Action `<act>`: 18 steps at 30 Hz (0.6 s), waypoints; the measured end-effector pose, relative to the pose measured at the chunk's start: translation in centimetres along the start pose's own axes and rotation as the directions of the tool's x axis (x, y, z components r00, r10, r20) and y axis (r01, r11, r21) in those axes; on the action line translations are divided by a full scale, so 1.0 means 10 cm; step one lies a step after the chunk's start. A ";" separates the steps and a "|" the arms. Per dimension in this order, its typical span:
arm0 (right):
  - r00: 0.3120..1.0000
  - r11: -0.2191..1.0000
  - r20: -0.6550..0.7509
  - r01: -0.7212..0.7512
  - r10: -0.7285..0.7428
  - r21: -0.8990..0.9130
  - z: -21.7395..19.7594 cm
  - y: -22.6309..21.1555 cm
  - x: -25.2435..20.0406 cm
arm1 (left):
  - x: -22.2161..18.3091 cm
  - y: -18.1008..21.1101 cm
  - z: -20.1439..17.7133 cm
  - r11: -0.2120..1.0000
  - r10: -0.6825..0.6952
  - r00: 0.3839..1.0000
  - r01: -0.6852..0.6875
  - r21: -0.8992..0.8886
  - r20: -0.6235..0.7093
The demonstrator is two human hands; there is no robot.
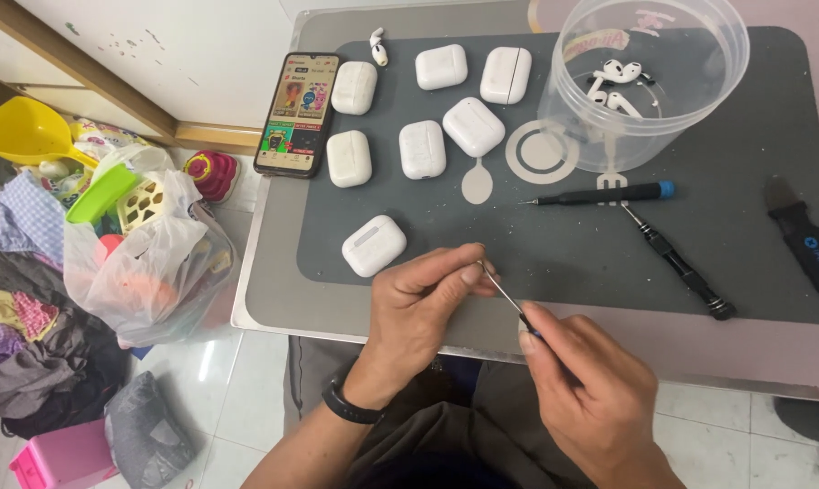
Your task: Securing internal circuitry and components within an earbud charging case using precision tools.
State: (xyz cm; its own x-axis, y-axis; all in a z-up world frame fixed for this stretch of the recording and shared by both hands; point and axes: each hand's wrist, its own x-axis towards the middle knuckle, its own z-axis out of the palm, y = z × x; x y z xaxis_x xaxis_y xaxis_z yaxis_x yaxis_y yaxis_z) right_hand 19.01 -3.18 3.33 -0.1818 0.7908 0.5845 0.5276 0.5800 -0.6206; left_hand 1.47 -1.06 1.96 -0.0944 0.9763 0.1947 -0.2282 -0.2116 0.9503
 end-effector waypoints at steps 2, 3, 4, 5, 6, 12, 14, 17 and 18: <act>1.000 1.000 0.007 -0.002 0.002 0.002 0.03 0.02 -0.01 | 0.01 -0.03 0.02 0.998 -0.058 0.997 0.056 -0.041 -0.041; 1.000 1.000 0.015 -0.004 0.004 0.003 0.05 0.03 -0.03 | 0.01 -0.04 0.02 0.990 -0.117 0.990 0.110 -0.085 -0.081; 1.000 1.000 0.013 -0.005 0.005 0.005 0.07 0.04 -0.05 | 0.03 -0.04 0.03 0.990 -0.117 0.990 0.111 -0.082 -0.080; 0.999 0.999 0.023 -0.040 0.040 0.033 0.09 0.06 -0.06 | 0.04 -0.03 0.04 0.975 -0.179 0.978 0.162 -0.154 -0.103; 0.997 0.995 0.033 -0.073 0.072 0.062 0.12 0.07 -0.07 | 0.06 -0.03 0.04 0.952 -0.239 0.963 0.207 -0.227 -0.123; 0.936 0.927 0.120 -0.346 0.331 0.147 0.07 0.13 -0.09 | 0.12 0.04 0.05 0.841 -0.388 0.920 0.330 -0.428 -0.052; 0.940 0.930 0.107 -0.338 0.325 0.144 0.07 0.11 -0.08 | 0.13 0.03 0.05 0.826 -0.389 0.921 0.334 -0.454 -0.030; 0.980 0.979 0.029 -0.200 0.198 0.051 0.13 0.03 -0.08 | 0.12 -0.02 0.09 0.846 -0.383 0.921 0.316 -0.430 -0.078; 0.997 0.996 -0.028 -0.069 0.068 -0.051 0.16 -0.01 -0.09 | 0.12 -0.04 0.11 0.877 -0.371 0.918 0.297 -0.378 -0.142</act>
State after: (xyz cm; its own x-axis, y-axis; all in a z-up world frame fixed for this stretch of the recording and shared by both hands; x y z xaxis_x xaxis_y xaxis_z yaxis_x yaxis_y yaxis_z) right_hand 17.83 -3.61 2.04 -0.1225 0.8224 0.5556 0.5806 0.5133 -0.6320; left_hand 2.53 0.27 2.09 -0.1392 0.9680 -0.2088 -0.5943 0.0870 0.7995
